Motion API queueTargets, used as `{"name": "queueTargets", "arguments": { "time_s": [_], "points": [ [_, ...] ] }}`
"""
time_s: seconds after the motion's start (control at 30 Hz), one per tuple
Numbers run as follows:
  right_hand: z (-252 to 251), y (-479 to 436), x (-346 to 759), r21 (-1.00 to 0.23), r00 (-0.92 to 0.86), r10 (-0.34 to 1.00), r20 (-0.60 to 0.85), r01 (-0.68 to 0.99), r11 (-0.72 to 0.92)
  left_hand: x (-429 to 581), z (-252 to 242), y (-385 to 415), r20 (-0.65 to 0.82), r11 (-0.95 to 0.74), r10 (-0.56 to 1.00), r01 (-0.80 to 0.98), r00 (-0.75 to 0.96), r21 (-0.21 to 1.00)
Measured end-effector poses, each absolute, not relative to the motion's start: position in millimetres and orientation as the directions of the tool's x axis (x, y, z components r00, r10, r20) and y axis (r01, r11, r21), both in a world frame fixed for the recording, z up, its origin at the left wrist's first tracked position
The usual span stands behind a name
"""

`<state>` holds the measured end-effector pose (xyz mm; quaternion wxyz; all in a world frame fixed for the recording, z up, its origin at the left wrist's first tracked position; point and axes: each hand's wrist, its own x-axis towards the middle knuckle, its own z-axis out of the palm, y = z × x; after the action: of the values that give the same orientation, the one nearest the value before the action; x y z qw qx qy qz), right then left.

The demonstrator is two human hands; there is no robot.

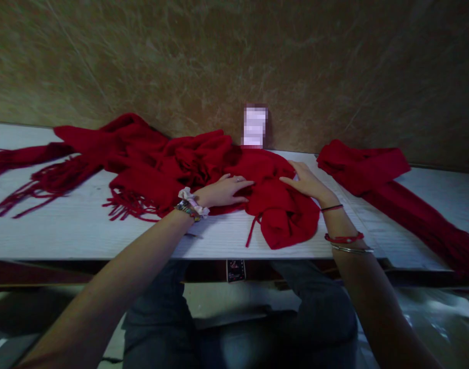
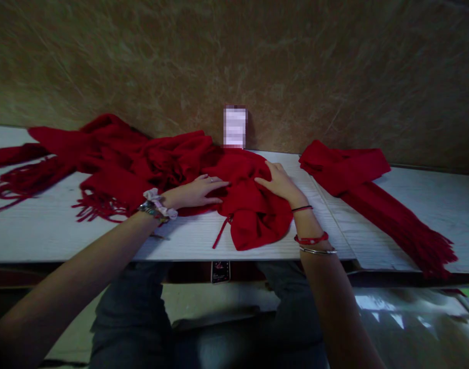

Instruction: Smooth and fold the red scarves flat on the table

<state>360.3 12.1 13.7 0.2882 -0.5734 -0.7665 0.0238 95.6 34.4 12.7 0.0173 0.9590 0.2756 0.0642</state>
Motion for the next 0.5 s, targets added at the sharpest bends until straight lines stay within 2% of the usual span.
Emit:
{"name": "queueTargets", "arguments": {
  "time_s": [0.07, 0.13, 0.23, 0.33, 0.4, 0.47, 0.5],
  "points": [
    [9, 14, 363, -0.323, -0.171, 0.931, 0.321, 0.904, 0.278, 99, 10, 38, 0.14, -0.848, 0.526, 0.529, 0.839, 0.015],
    [8, 15, 361, -0.301, -0.167, 0.942, 0.291, 0.918, 0.256, 97, 17, 39, 0.217, -0.824, 0.54, 0.563, 0.813, -0.059],
    [16, 14, 353, -0.379, -0.017, 0.889, 0.457, 0.901, 0.212, 82, 36, 36, 0.432, -0.666, 0.645, 0.741, 0.63, -0.087],
    [24, 13, 348, -0.478, 0.149, 0.791, 0.594, 0.856, 0.198, 50, 54, 37, 0.666, -0.346, 0.718, 0.934, 0.204, 0.087],
    [24, 12, 346, -0.485, 0.131, 0.801, 0.585, 0.847, 0.215, 28, 60, 41, 0.69, -0.128, 0.716, 0.953, -0.103, 0.275],
    [18, 11, 344, -0.458, 0.019, 0.868, 0.495, 0.855, 0.242, 14, 63, 44, 0.663, -0.131, 0.735, 0.929, -0.144, 0.347],
    [14, 11, 342, -0.437, -0.058, 0.902, 0.428, 0.86, 0.263, 13, 64, 45, 0.665, -0.2, 0.742, 0.918, -0.087, 0.343]
  ]
}}
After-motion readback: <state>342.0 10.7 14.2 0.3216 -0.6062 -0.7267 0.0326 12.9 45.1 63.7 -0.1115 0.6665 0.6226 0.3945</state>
